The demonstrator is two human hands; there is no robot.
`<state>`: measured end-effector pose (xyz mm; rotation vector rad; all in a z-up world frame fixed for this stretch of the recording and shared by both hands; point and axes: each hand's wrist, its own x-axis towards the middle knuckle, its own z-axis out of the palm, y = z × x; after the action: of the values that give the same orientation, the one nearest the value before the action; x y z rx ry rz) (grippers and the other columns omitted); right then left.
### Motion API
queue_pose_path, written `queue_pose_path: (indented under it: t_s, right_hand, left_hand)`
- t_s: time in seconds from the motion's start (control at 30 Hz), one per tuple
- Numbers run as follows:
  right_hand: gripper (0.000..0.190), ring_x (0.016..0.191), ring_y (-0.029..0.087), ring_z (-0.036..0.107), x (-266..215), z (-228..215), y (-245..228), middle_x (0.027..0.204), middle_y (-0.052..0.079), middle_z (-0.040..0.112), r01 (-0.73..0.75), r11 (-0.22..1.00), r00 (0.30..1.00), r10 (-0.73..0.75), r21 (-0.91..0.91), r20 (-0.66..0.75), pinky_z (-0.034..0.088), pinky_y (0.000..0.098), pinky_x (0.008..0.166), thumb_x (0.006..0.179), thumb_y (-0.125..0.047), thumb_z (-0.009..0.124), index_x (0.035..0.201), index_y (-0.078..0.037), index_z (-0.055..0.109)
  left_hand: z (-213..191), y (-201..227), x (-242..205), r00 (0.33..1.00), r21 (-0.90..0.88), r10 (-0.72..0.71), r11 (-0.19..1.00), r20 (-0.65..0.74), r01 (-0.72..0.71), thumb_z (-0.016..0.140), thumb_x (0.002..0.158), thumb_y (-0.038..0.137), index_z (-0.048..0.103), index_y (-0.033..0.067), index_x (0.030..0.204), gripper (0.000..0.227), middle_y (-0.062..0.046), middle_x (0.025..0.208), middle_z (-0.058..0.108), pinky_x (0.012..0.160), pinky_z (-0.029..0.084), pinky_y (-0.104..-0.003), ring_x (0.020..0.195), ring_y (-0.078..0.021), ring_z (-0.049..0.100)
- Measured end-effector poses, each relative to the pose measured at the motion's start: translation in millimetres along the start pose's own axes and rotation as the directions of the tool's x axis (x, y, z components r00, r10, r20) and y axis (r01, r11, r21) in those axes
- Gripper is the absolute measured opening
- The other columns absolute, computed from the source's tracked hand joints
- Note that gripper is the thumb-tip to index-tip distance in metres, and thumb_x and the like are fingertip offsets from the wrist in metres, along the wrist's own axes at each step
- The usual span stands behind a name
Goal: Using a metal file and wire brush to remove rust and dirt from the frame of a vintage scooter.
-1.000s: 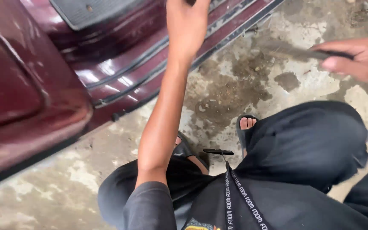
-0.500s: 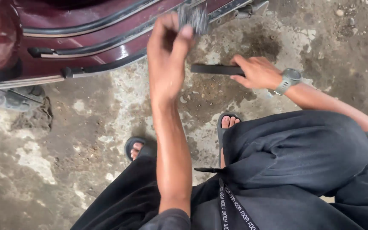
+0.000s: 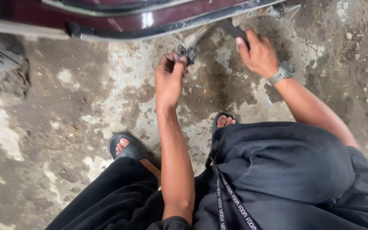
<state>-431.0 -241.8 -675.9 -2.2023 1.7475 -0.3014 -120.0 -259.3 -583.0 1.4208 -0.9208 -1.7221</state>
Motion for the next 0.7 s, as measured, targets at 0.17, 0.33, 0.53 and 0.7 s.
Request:
queue_pose_path:
  t_s: [0.17, 0.33, 0.53, 0.7]
  right_hand:
    - [0.035, 0.044, 0.037, 0.044, -10.1, 31.0, -22.8, 0.062, 0.012, 0.044, -0.094, 0.996, 0.982, 0.094, 0.009, -0.167, 0.028, 0.0449, 0.04, 0.116, -0.036, 0.042, 0.106, -0.003, 0.049]
    - [0.029, 0.05, 0.036, 0.052, -9.6, 36.9, -22.1, 0.065, 0.013, 0.053, -0.164, 0.98, 0.932, 0.117, -0.113, -0.342, 0.039, 0.0481, 0.047, 0.115, -0.03, 0.047, 0.108, -0.003, 0.053]
    - [0.031, 0.061, 0.051, 0.056, -5.7, 29.2, -33.6, 0.075, 0.021, 0.064, -0.245, 0.964, 0.904, 0.19, -0.102, -0.384, 0.042, 0.0558, 0.056, 0.112, -0.036, 0.047, 0.105, -0.007, 0.055]
    - [0.031, 0.063, 0.053, 0.056, -2.4, 23.0, -36.6, 0.074, 0.023, 0.062, -0.217, 0.966, 0.952, 0.178, -0.138, -0.248, 0.04, 0.0595, 0.052, 0.112, -0.035, 0.051, 0.103, -0.006, 0.055]
  left_hand:
    - [3.5, -13.5, -6.1, 0.993, -0.115, 0.041, 0.992, -0.114, -0.054, 0.063, 0.094, 0.023, 0.047, 0.0187, 0.083, 0.02, 0.004, 0.072, 0.048, 0.068, 0.038, -0.028, 0.07, -0.0096, 0.043]
    - [-15.8, -33.7, -18.9, 0.984, -0.172, -0.084, 0.984, -0.158, 0.056, 0.063, 0.095, 0.026, 0.053, 0.0166, 0.091, 0.015, 0.004, 0.076, 0.052, 0.066, 0.04, -0.029, 0.069, -0.0097, 0.044]
    - [-31.3, -26.3, -24.4, 0.973, -0.174, -0.077, 0.984, -0.219, 0.039, 0.06, 0.097, 0.033, 0.051, 0.0155, 0.091, 0.02, 0.002, 0.076, 0.048, 0.066, 0.037, -0.034, 0.07, -0.0112, 0.04]
    - [-28.8, -34.7, -14.9, 0.967, -0.234, -0.054, 0.972, -0.249, -0.006, 0.062, 0.097, 0.028, 0.05, 0.0168, 0.088, 0.018, 0.003, 0.073, 0.047, 0.066, 0.035, -0.031, 0.07, -0.0106, 0.04]
